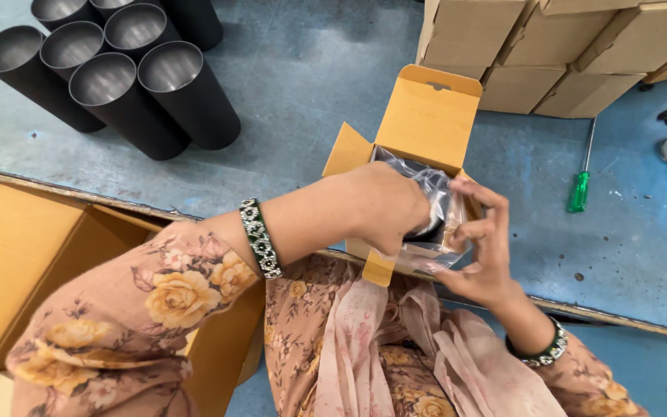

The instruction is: The person packs black cylindrical light fixtures into individual cardboard boxes and then organizes the boxes inside a larger shipping carton on the floor.

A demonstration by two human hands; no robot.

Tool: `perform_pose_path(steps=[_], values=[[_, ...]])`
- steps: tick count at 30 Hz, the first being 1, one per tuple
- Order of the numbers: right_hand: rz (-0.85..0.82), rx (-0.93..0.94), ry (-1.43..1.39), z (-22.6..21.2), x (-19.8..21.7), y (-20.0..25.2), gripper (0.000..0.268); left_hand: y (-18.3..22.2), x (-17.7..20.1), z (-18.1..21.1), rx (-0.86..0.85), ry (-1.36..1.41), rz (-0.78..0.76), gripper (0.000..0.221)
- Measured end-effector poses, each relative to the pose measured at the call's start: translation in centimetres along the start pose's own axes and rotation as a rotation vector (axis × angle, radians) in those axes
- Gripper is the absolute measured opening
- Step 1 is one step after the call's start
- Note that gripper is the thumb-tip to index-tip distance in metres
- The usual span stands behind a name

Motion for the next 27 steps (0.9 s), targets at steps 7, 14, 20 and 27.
perform_pose_path(steps=[7, 14, 20, 27], values=[[0.102, 0.014, 0.260, -0.9, -1.6, -0.6, 0.073, 3.7, -0.9, 1.0, -0.041, 0.032, 0.316, 0.015], [0.063, -0.016, 0.383, 0.8, -3.6, 2.1, 0.100, 9.6, 4.0, 1.1, 0.027, -0.024, 0.682, 0.006], [-0.012, -0.203, 0.367, 3.4, -4.3, 2.5, 0.105, 17.2, 9.5, 1.3, 0.097, 0.045, 1.029, 0.008], [0.065, -0.063, -0.237, -3.0, -1.5, -5.2, 0.125, 17.6, 10.6, 4.5, -0.018, -0.083, 1.046, 0.016]])
Point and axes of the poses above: each hand's wrist, its own y-axis away from the middle knuckle, its own x-axis out of the back of the hand, z = x × y, the point moved 7 cm from there along -y, towards the middle knuckle, and after that the axes turned 4 degrees about y, right-handed, at the moved point
